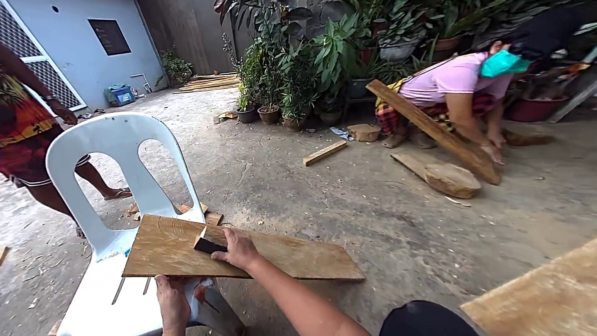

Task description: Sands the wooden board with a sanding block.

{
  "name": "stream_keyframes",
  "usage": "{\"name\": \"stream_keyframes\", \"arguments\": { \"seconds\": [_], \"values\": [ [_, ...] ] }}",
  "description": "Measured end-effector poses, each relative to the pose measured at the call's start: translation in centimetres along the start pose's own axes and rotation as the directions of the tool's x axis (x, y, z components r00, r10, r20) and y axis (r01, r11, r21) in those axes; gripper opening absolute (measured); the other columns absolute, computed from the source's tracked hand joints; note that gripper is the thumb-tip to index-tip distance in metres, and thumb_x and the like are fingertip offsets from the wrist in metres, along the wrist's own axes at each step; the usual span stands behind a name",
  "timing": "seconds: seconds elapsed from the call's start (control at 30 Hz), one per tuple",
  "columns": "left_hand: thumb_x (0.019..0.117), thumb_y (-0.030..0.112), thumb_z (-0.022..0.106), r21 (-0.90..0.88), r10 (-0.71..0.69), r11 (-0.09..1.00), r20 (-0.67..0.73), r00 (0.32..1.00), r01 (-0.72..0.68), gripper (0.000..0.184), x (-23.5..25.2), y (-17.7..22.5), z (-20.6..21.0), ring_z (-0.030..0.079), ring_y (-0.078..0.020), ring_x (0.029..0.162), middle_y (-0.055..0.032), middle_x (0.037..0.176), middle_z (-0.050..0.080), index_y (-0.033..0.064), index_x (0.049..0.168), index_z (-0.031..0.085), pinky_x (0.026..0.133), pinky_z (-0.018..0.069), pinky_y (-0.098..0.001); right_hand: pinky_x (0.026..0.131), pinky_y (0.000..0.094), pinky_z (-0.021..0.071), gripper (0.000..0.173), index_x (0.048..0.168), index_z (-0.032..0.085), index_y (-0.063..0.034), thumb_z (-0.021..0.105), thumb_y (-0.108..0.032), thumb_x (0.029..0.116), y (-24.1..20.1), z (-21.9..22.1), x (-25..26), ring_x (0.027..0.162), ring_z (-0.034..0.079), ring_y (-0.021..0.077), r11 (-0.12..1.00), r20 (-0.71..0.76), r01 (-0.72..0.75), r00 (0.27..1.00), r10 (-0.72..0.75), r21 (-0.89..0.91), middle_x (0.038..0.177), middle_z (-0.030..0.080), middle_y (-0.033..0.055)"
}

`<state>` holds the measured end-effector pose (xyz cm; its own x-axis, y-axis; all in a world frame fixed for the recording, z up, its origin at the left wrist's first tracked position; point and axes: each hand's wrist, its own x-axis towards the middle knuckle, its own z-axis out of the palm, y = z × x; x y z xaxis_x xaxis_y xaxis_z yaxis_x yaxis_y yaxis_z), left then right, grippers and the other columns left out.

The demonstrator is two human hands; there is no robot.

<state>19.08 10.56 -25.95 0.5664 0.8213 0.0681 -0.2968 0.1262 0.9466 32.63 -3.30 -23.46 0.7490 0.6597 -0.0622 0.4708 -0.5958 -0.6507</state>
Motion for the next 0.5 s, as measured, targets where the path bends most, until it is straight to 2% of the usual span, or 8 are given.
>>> {"name": "stream_keyframes", "arguments": {
  "seconds": [0.13, 0.27, 0.37, 0.5],
  "values": [
    [0.1109, 0.036, 0.004, 0.019, -0.017, 1.0, -0.018, 1.0, 0.017, 0.06, -0.5, 0.3, 0.3, 0.068, -0.0123, 0.091, -0.0106, 0.107, 0.064, -0.0053, 0.138, 0.038, 0.082, 0.058, -0.0326, 0.104, 0.0611, 0.0493, 0.09, 0.148, 0.046, 0.004, 0.074, -0.059, 0.0887, 7.0, 0.6, -1.8, 0.123, 0.063, 0.0439, 0.981, -0.075, -0.19, 0.979, 0.192, 0.031, 0.136, 0.062, 0.0289],
    [0.1119, 0.033, 0.012, -0.02, 0.012, 1.0, -0.022, 1.0, -0.012, 0.056, 0.1, -0.5, -0.2, 0.07, -0.0146, 0.091, -0.0146, 0.107, 0.066, -0.0078, 0.138, 0.04, 0.081, 0.0596, -0.0337, 0.106, 0.0602, 0.0481, 0.097, 0.153, 0.039, 0.0022, 0.073, -0.062, 0.0884, 12.5, 1.6, -2.1, 0.127, 0.061, 0.044, 0.932, -0.106, -0.362, 0.926, 0.361, 0.012, 0.141, 0.058, 0.0288],
    [0.1125, 0.032, 0.014, -0.048, -0.001, 0.999, -0.033, 0.999, -0.001, 0.054, -0.4, -0.4, -0.1, 0.069, -0.0143, 0.091, -0.0138, 0.107, 0.066, -0.0076, 0.136, 0.042, 0.081, 0.0594, -0.0335, 0.105, 0.0598, 0.0481, 0.096, 0.152, 0.04, 0.0015, 0.072, -0.063, 0.0886, 13.7, 1.8, -2.5, 0.126, 0.062, 0.0436, 0.907, -0.112, -0.42, 0.901, 0.419, 0.013, 0.137, 0.061, 0.029],
    [0.1127, 0.03, 0.013, -0.065, -0.002, 0.998, -0.036, 0.999, -0.001, 0.052, -0.7, 0.1, 0.2, 0.07, -0.0135, 0.087, -0.012, 0.102, 0.066, -0.0072, 0.133, 0.043, 0.079, 0.0594, -0.0317, 0.107, 0.0611, 0.0459, 0.094, 0.153, 0.039, 0.0006, 0.072, -0.061, 0.0899, 12.7, 1.4, -2.8, 0.129, 0.059, 0.0441, 0.878, -0.09, -0.477, 0.874, 0.478, 0.033, 0.138, 0.059, 0.0295]
  ]
}}
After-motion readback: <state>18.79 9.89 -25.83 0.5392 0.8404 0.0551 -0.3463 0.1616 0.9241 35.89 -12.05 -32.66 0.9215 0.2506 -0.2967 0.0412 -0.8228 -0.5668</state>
